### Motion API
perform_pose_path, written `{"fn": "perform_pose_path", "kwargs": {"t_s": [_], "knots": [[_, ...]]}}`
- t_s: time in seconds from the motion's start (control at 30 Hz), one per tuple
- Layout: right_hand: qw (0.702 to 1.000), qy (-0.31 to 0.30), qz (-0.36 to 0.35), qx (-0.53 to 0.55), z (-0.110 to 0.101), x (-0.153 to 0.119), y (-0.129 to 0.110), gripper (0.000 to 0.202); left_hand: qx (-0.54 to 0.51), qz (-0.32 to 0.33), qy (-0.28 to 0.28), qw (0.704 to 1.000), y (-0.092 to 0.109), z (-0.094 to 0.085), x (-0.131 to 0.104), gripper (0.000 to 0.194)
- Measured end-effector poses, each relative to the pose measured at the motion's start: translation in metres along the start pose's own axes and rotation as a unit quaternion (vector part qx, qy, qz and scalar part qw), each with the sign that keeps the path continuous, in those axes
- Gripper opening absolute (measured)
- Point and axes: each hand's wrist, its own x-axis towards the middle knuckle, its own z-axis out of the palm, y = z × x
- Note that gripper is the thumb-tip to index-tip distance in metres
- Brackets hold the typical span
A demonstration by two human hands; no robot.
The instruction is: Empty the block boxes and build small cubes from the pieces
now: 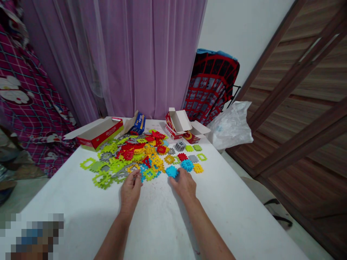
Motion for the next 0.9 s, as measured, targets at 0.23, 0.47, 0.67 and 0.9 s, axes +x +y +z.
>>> {"fn": "perform_pose_path", "kwargs": {"t_s": [0.23, 0.47, 0.67, 0.9], "knots": [[1.0, 0.004, -0.013, 0.002, 0.0008, 0.0006, 0.0001, 0.032, -0.003, -0.004, 0.003, 1.0, 0.0007, 0.0005, -0.0004, 0.046], [1.0, 0.011, -0.01, 0.007, 0.0011, 0.001, -0.0037, 0.029, -0.01, -0.007, 0.003, 1.0, 0.0052, -0.0002, -0.0009, 0.046], [1.0, 0.014, -0.018, -0.004, 0.0038, 0.0017, -0.0025, 0.033, -0.004, 0.002, 0.008, 1.0, 0.0054, -0.0002, -0.0006, 0.044], [1.0, 0.016, -0.007, -0.009, 0.0074, 0.0024, -0.0035, 0.04, 0.003, 0.008, 0.007, 1.0, 0.0008, -0.0004, -0.0001, 0.045]]}}
